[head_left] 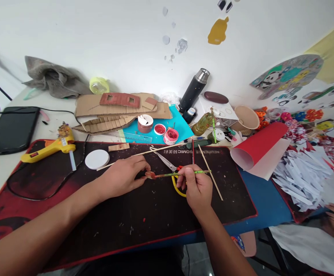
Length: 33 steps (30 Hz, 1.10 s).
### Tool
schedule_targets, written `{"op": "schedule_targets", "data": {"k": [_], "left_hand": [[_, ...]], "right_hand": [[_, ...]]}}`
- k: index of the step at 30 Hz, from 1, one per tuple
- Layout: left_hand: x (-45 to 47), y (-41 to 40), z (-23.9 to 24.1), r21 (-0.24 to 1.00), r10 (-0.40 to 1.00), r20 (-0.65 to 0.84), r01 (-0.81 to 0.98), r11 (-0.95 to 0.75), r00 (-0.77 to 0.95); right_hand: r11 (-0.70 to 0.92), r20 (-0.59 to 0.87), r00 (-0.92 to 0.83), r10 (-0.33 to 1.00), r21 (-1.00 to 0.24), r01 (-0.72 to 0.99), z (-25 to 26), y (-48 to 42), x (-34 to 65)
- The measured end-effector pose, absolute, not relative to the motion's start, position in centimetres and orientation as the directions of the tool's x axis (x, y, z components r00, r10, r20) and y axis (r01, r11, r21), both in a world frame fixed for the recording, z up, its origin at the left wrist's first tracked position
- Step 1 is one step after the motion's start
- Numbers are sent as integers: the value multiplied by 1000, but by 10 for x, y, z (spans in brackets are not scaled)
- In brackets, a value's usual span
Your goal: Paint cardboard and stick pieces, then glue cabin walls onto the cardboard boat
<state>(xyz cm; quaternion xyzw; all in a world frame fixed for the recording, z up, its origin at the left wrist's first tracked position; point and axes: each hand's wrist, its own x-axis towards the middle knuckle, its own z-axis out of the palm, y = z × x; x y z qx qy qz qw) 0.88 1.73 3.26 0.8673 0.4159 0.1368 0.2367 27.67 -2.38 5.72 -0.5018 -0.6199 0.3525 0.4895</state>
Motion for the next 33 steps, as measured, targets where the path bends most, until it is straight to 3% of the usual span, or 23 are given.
{"op": "schedule_targets", "data": {"k": [10, 16, 23, 33], "left_hand": [[9, 18, 34, 574, 797, 29, 643, -508, 604], [9, 18, 31, 564, 793, 42, 641, -521, 607], [8, 18, 31, 575, 798, 40, 639, -511, 602], [8, 18, 29, 570, 797, 61, 634, -522, 601]], "right_hand": [[254, 253, -45, 966, -914, 317, 59, -24, 273], [236, 243, -4, 970, -938, 252, 60, -25, 277], [237, 243, -25, 970, -910, 340, 60, -24, 273], [217, 229, 10, 973, -935, 279, 57, -23, 271]]}}
